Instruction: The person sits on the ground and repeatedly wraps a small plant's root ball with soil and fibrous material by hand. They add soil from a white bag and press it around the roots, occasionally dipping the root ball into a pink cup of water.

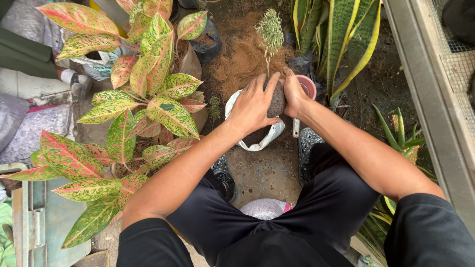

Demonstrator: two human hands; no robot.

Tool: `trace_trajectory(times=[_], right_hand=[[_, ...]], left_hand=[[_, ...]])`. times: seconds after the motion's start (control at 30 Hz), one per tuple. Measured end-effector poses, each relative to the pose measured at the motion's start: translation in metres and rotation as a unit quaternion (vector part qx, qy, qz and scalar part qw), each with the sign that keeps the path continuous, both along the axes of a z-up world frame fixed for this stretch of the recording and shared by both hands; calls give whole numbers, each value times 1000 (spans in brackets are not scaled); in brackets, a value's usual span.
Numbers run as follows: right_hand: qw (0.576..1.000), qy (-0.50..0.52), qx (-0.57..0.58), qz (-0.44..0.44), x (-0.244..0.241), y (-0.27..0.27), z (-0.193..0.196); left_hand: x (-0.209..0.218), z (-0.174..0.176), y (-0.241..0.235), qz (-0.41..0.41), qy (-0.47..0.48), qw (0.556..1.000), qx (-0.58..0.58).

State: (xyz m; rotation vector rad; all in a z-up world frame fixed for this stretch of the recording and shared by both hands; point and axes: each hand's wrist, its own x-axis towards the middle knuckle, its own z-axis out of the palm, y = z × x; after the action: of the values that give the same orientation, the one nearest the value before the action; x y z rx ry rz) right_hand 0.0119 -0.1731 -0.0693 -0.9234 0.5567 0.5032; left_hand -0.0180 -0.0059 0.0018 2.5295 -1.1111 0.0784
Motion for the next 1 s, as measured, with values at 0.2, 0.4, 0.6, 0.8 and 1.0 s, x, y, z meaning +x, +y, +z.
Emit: trace_trajectory(times=[0.2, 0.4, 0.6, 0.8, 1.0], right_hand=[[998, 16, -38, -43, 2, -4, -5], [999, -13, -37, -31, 0, -2, 21], [997, -22, -35, 64, -10, -8, 56], [995, -66, 43, 59, -3, -4, 27], [999, -36, 16, 30, 2, -4, 4]], left_hand=[[8, -9, -3, -13, 19, 1000, -9], [15, -17, -2, -25, -22, 999, -39], [23, -10, 6, -51, -49, 992, -101], [16, 10, 13, -29, -15, 997, -77], [11, 17, 7, -27, 38, 996, -71]])
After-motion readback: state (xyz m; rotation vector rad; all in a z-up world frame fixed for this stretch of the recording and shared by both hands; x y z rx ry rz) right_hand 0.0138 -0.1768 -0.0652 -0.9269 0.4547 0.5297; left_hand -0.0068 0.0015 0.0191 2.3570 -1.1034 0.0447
